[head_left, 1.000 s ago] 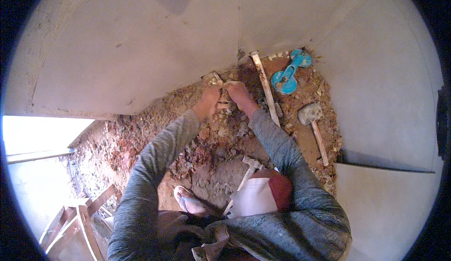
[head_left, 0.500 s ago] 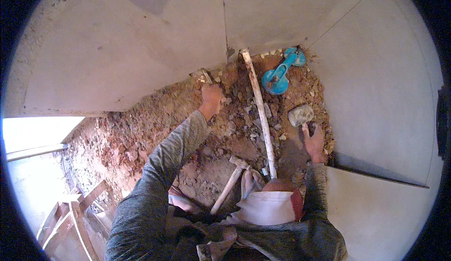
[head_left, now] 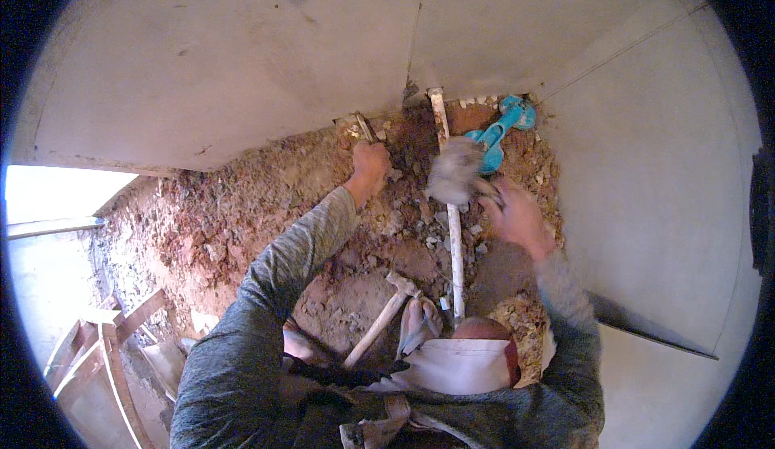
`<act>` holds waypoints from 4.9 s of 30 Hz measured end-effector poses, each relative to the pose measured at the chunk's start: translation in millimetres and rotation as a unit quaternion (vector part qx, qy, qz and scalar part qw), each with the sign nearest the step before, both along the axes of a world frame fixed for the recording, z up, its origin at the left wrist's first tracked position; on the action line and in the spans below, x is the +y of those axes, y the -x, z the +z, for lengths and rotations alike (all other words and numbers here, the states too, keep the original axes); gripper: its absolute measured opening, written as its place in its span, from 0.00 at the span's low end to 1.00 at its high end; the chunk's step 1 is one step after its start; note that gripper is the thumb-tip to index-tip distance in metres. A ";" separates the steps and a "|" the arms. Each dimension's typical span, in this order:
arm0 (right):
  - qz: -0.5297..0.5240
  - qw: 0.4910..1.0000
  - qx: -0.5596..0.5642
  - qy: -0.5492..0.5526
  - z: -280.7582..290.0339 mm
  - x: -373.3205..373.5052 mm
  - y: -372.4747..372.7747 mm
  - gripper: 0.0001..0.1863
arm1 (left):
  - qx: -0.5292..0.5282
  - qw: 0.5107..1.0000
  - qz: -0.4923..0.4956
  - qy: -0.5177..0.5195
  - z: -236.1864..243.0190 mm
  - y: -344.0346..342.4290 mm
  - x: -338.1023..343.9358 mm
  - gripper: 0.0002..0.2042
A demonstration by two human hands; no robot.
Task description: The person applies mortar to a tile using a trowel, places the tile onto a wall around a pipe, and taps it into place with a rubber mallet.
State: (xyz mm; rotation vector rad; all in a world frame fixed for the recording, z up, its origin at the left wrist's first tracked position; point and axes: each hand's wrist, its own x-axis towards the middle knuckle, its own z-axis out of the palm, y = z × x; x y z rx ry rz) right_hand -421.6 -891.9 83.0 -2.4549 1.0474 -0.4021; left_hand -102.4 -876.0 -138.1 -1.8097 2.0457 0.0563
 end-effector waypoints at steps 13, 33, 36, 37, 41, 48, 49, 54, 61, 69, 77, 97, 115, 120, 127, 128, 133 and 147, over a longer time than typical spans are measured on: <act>0.257 0.939 0.158 0.165 -16.8 -141.7 -85.6 0.14 | 0.553 0.706 0.428 0.115 -50.7 35.5 -19.3 0.08; 0.270 0.925 0.230 0.135 -4.4 -151.1 -117.8 0.22 | 0.432 0.834 0.293 0.178 -14.8 21.8 -1.7 0.15; 0.291 0.926 0.192 0.149 -4.4 -164.3 -97.0 0.22 | 0.718 0.525 0.451 0.080 64.9 40.9 -6.9 0.15; 0.279 0.928 0.180 0.169 -6.2 -176.6 -109.5 0.22 | 0.738 0.519 0.420 0.097 63.4 32.5 -1.3 0.14; 0.183 0.936 0.243 0.179 -21.1 -159.7 -112.4 0.21 | 0.672 0.607 0.414 0.089 76.2 26.1 10.8 0.13; 0.372 0.895 0.153 0.194 -28.7 -145.4 -120.5 0.21 | 0.602 0.664 0.413 0.162 75.0 9.1 18.6 0.14; 0.322 0.909 0.172 0.200 -33.5 -154.8 -122.0 0.21 | 0.579 0.672 0.432 0.163 67.4 6.3 20.4 0.15; 0.234 0.938 0.210 0.146 -31.7 -156.4 -119.9 0.24 | 0.502 0.743 0.413 0.156 53.6 -16.4 3.8 0.15; 0.253 0.929 0.233 0.136 -35.1 -171.0 -136.5 0.24 | 0.462 0.787 0.381 0.148 22.4 -22.7 -2.5 0.15; 0.257 0.937 0.193 0.137 -43.5 -166.7 -134.1 0.31 | 0.422 0.821 0.343 0.173 25.9 -20.3 0.3 0.16; 0.214 0.946 0.232 0.080 -34.8 -149.4 -147.6 0.31 | 0.438 0.815 0.318 0.204 0.6 -37.0 4.5 0.17; 0.179 0.957 0.147 0.172 -66.6 -130.5 -110.7 0.26 | 0.281 0.925 0.222 0.127 41.7 -36.1 -22.0 0.08; 0.231 0.940 0.231 0.093 -62.3 -122.8 -114.3 0.24 | 0.211 0.903 0.195 0.320 115.2 -27.6 -66.6 0.25; 0.199 0.947 0.192 0.161 -67.7 -162.3 -117.2 0.21 | 0.194 0.906 0.186 0.328 114.8 -29.0 -69.5 0.25; 0.239 0.929 0.212 0.186 -68.5 -177.0 -120.9 0.12 | 0.253 0.881 0.193 0.349 108.5 -30.7 -75.5 0.27; 0.245 0.931 0.205 0.177 -73.4 -169.9 -118.5 0.14 | 0.262 0.877 0.198 0.351 109.0 -29.7 -75.6 0.27; 0.275 0.904 0.303 0.125 -55.4 -134.6 -124.1 0.21 | 0.223 0.896 0.191 0.333 106.3 -32.2 -74.3 0.27; 0.251 0.941 0.179 0.140 -72.1 -137.5 -105.3 0.24 | 0.225 0.909 0.216 0.277 121.7 -28.1 -72.8 0.25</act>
